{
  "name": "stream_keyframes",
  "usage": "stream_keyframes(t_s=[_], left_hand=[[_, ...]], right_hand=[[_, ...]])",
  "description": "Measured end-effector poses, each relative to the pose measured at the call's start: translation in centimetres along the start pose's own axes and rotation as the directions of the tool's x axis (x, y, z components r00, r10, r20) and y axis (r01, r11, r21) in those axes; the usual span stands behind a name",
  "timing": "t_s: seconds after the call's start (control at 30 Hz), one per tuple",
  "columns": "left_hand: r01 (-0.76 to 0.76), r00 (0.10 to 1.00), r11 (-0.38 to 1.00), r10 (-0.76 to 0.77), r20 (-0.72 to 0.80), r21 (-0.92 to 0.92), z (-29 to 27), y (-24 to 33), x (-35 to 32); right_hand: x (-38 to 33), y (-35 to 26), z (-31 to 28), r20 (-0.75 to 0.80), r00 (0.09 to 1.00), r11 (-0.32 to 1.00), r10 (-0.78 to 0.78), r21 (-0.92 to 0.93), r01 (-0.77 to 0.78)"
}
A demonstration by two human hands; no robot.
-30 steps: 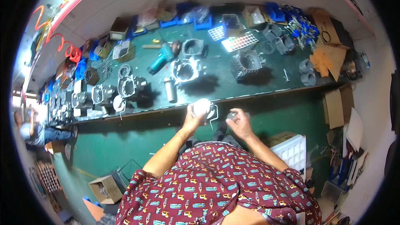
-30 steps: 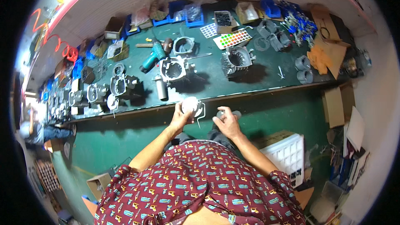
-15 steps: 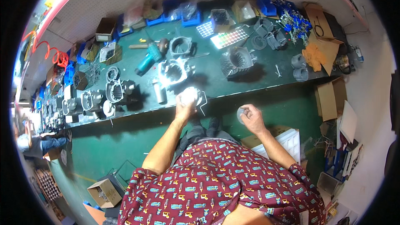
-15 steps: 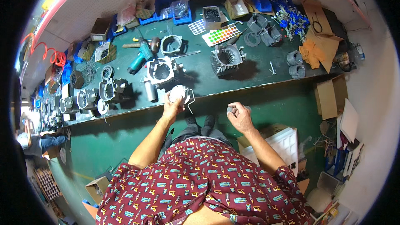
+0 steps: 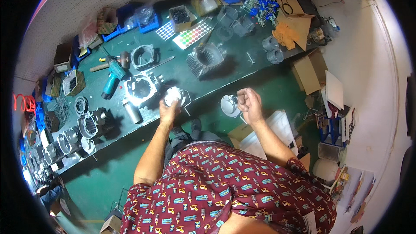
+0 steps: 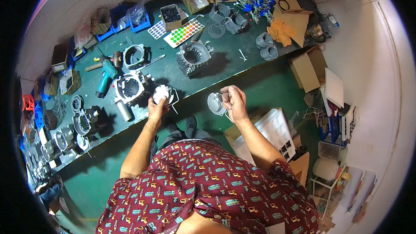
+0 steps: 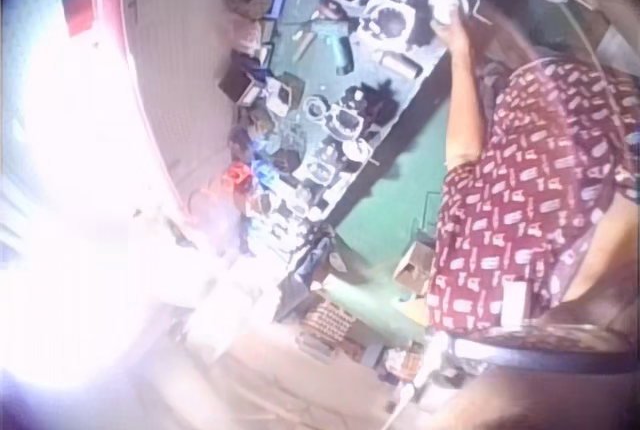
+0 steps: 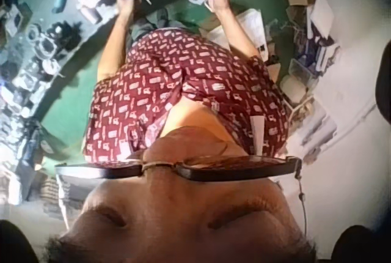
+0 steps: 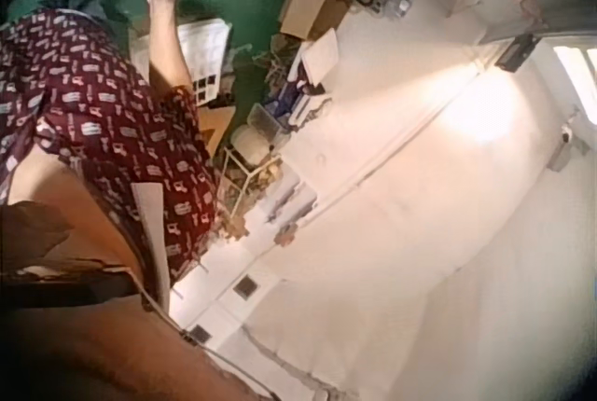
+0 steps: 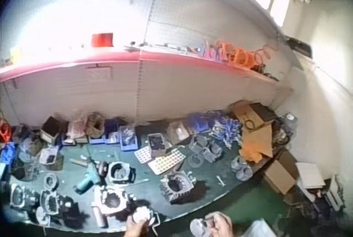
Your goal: The person assembles metal components on a workbench, using a power drill to fasten parts and handling various metal pieces and fasteners. They also open a cardboard box and retrieve additional components.
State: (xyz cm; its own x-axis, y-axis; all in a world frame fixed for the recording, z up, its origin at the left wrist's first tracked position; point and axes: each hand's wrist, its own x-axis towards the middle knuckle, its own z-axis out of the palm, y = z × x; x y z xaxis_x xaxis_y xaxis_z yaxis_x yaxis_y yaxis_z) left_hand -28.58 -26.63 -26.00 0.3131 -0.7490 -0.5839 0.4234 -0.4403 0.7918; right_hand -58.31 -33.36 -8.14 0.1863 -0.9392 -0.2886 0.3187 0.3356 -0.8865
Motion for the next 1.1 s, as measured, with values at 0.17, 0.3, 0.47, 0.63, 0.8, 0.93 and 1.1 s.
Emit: stream_keyframes(t_s=[0.17,0.3,0.47,0.63,0.8,0.93,1.1], left_hand=[[0.041,0.999,0.998,-0.041,0.003,-0.047,-0.5,0.1,-1.1],[0.066,0.977,0.963,-0.009,-0.213,0.262,-1.3,2.2,-4.3],[-0.424,0.871,0.793,0.489,-0.043,0.438,-0.4,6.0,-8.9],[-0.639,0.768,0.551,0.418,0.486,0.537,12.6,12.6,-9.5],[-0.563,0.821,0.409,0.379,0.428,0.718,24.7,9.4,-5.3],[-0.469,0.873,0.443,0.362,0.326,0.764,28.6,5.9,-2.3],[-0.462,0.841,0.289,0.442,0.311,0.839,31.2,4.8,-0.6]], right_hand=[[1.5,-1.6,-0.4,0.045,0.998,0.995,0.038,0.085,-0.041],[3.2,-2.2,-2.1,0.079,0.994,0.983,0.076,0.159,-0.088],[6.3,-2.6,-3.6,0.163,0.977,0.953,0.139,0.248,-0.177],[11.2,-2.9,-6.1,0.283,0.914,0.885,0.29,0.284,-0.369],[16.4,-3.3,-9.1,0.378,0.832,0.774,0.406,0.342,-0.533],[20.1,-2.6,-12.5,0.433,0.792,0.698,0.431,0.395,-0.597],[23.0,-2.8,-15.6,0.329,0.789,0.784,0.519,0.184,-0.593]])
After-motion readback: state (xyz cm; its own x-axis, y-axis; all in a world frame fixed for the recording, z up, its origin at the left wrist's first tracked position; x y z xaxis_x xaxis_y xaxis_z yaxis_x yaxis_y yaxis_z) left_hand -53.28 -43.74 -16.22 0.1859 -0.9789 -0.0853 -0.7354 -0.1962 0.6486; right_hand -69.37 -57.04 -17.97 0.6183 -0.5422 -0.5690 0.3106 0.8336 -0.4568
